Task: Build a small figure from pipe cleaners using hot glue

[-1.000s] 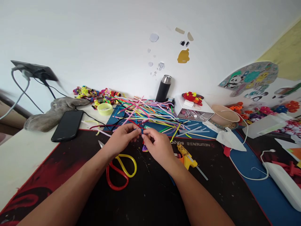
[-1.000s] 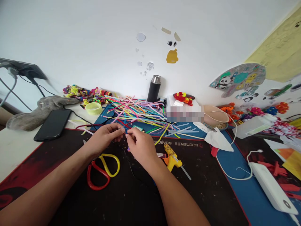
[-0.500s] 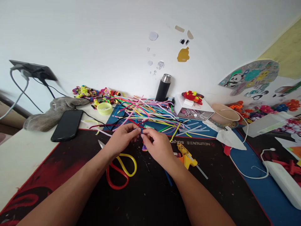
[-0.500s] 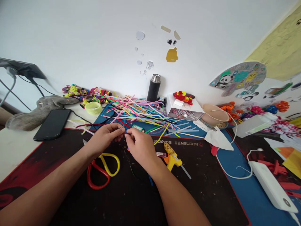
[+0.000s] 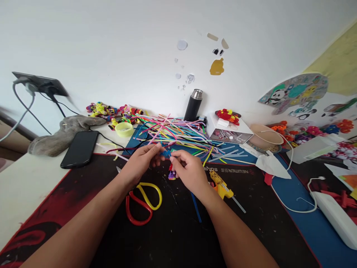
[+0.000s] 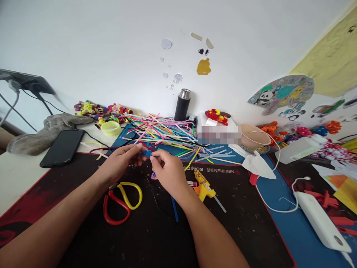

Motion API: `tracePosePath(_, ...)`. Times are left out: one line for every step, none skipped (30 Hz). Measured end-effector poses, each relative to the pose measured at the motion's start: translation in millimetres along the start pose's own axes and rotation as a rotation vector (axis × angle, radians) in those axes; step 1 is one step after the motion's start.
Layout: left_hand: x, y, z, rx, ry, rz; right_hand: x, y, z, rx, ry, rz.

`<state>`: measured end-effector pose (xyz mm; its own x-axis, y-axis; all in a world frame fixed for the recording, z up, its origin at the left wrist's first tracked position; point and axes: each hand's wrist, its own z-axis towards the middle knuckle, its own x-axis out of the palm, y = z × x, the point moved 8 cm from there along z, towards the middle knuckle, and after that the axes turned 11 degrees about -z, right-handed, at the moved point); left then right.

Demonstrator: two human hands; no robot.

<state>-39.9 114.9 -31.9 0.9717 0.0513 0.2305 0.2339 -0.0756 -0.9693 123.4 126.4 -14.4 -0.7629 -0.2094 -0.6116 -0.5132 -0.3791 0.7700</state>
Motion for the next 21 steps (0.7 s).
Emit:
tracePosePath(-1.3, -0.1, 0.4, -0.005, -0.013, -0.018, -0.2, -0.6, 0.2, 0.003, -0.001, 0.012)
tracePosePath(-2.2, -0.4, 0.6, -0.01, -0.024, -0.03, -0.3, -1.0, 0.3, 0.005, -0.002, 0.02)
tracePosePath(-2.6, -0.9, 0.6, -0.014, -0.03, -0.035, -0.4, -1.3, 0.3, 0.008, -0.003, 0.026)
tracePosePath(-2.9, -1.6, 0.5, -0.016, -0.037, -0.037, -0.4, -1.3, 0.4, 0.011, -0.003, 0.031)
tracePosePath(-3.1, -2.5, 0.3, -0.016, -0.044, -0.039, -0.4, -1.1, 0.4, 0.012, -0.002, 0.036)
tracePosePath(-3.4, -3.5, 0.0, -0.015, -0.053, -0.041, -0.4, -0.7, 0.4, 0.012, -0.001, 0.041)
tracePosePath(-3.9, -4.3, -0.4, -0.013, -0.063, -0.044, -0.5, -0.2, 0.4, 0.012, -0.001, 0.047)
tracePosePath(-4.4, -5.1, -0.7, -0.011, -0.074, -0.047, -0.8, 0.3, 0.4, 0.011, -0.003, 0.052)
tracePosePath(-5.0, -5.6, -1.0, -0.01, -0.084, -0.048, -1.1, 0.9, 0.4, 0.009, -0.006, 0.056)
tracePosePath(-5.5, -5.9, -1.1, -0.009, -0.091, -0.048, -1.4, 1.5, 0.4, 0.007, -0.008, 0.059)
tracePosePath(-5.6, -5.9, -1.1, -0.009, -0.092, -0.045, -1.6, 2.0, 0.4, 0.005, -0.011, 0.06)
tracePosePath(-5.6, -5.8, -1.1, -0.008, -0.089, -0.04, -1.7, 2.3, 0.3, 0.003, -0.012, 0.06)
tracePosePath(-5.1, -5.7, -1.0, -0.008, -0.08, -0.033, -1.8, 2.6, 0.3, 0.0, -0.012, 0.059)
tracePosePath(-4.1, -5.5, -0.9, -0.008, -0.062, -0.024, -1.8, 2.7, 0.2, -0.003, -0.013, 0.056)
tracePosePath(-2.4, -5.4, -0.9, -0.007, -0.035, -0.011, -1.8, 2.7, 0.2, -0.005, -0.014, 0.052)
tracePosePath(-0.1, -5.4, -1.1, -0.005, -0.003, 0.005, -2.0, 2.6, 0.2, -0.006, -0.015, 0.046)
tracePosePath(2.5, -5.4, -1.5, -0.002, 0.032, 0.024, -2.0, 2.4, 0.2, -0.007, -0.017, 0.041)
tracePosePath(5.0, -5.4, -2.0, -0.001, 0.064, 0.042, -1.9, 2.3, 0.1, -0.008, -0.016, 0.035)
tracePosePath(7.1, -5.3, -2.6, -0.002, 0.089, 0.057, -1.6, 2.2, 0.1, -0.01, -0.014, 0.029)
tracePosePath(8.4, -5.0, -3.1, -0.005, 0.104, 0.067, -1.3, 2.3, 0.0, -0.012, -0.011, 0.024)
tracePosePath(9.2, -4.6, -3.4, -0.01, 0.111, 0.072, -1.0, 2.3, -0.2, -0.014, -0.009, 0.02)
